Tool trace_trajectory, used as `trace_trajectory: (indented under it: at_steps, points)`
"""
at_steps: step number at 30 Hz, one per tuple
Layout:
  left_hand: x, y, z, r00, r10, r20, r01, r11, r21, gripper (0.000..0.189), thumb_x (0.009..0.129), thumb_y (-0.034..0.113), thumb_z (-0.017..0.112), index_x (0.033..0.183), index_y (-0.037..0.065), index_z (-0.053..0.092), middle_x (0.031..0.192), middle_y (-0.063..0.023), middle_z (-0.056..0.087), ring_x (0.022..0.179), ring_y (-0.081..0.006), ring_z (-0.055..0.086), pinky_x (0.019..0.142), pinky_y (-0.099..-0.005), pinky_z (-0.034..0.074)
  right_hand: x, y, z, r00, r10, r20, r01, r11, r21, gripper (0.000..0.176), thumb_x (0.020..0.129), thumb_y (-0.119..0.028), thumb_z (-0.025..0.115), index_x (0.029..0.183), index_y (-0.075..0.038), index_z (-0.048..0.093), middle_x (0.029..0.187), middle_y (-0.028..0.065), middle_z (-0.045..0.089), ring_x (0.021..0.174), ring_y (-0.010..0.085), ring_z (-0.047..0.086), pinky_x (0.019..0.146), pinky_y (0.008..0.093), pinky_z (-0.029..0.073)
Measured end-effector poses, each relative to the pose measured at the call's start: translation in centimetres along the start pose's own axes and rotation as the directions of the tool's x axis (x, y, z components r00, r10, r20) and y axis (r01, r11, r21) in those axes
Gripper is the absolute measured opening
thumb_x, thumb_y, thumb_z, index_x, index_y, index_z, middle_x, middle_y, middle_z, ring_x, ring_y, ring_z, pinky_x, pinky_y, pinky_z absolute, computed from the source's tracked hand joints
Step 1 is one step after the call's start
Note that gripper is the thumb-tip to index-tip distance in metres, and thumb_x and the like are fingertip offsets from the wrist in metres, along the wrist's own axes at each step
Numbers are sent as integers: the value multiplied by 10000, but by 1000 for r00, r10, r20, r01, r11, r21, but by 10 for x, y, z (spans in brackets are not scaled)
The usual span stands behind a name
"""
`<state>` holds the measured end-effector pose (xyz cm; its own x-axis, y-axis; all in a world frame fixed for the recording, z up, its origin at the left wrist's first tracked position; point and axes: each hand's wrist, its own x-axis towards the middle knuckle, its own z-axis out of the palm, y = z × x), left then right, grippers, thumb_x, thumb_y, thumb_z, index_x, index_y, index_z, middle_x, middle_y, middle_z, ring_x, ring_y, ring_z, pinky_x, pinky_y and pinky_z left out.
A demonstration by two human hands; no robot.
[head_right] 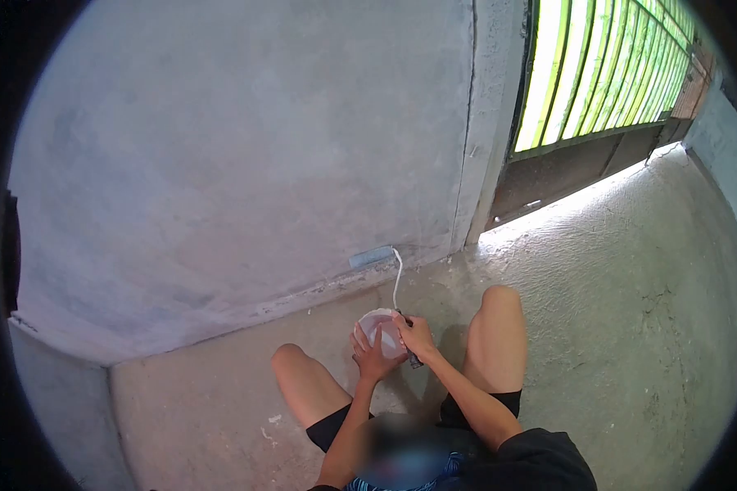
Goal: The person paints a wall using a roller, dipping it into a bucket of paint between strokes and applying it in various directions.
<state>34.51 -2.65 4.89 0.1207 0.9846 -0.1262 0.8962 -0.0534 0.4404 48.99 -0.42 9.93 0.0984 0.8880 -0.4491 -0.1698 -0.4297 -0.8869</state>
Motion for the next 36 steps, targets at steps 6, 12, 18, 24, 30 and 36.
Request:
trace_trajectory:
  at_steps: [6,12,18,24,30,36]
  points:
    - [-3,-5,-2,1000,0,-13,0,1000,-25,1068,548,663,779,1431,222,370,1547,-219,-12,1379,-520,38,974,-691,277,15,8,1,998,59,19,-60,998,21,417,925,-401,594,861,9,628,605,-5,506,471,67,448,421,242,381]
    - [4,-7,5,999,30,-29,-31,998,-48,1062,544,659,782,1421,211,385,1544,-235,-29,1385,-517,19,1013,-674,239,-4,-6,0,998,-58,-12,57,996,-69,410,927,-398,591,831,-1,623,589,-7,497,459,71,449,417,241,380]
    - [-3,-6,4,1000,15,-22,-16,1000,-27,1063,537,668,780,1414,205,396,1543,-239,-13,1387,-510,20,999,-685,247,7,0,1,1000,2,-2,-2,999,-44,419,928,-408,587,782,-15,604,586,-16,494,464,66,450,422,239,379]
    - [-3,-7,6,1000,18,-6,-18,1000,2,1109,550,649,780,1465,226,317,1549,-223,-73,1385,-516,1,963,-693,281,-17,-29,4,993,-116,-13,115,992,-47,409,938,-382,580,761,-14,599,575,-14,496,460,59,446,422,232,370]
    - [-5,-6,0,996,67,-66,-67,998,0,1097,564,662,767,1460,204,329,1542,-247,-61,1377,-532,18,950,-699,291,-38,-86,10,962,-271,-26,266,955,-131,437,926,-398,587,709,-18,579,533,-13,496,443,63,456,414,253,367]
    - [-7,-3,0,992,97,-84,-96,995,10,1091,573,695,741,1453,188,340,1537,-257,-41,1372,-538,25,960,-693,286,-33,-93,16,910,-408,-69,393,904,-169,404,923,-375,597,753,-9,609,534,-21,487,446,58,448,413,247,357]
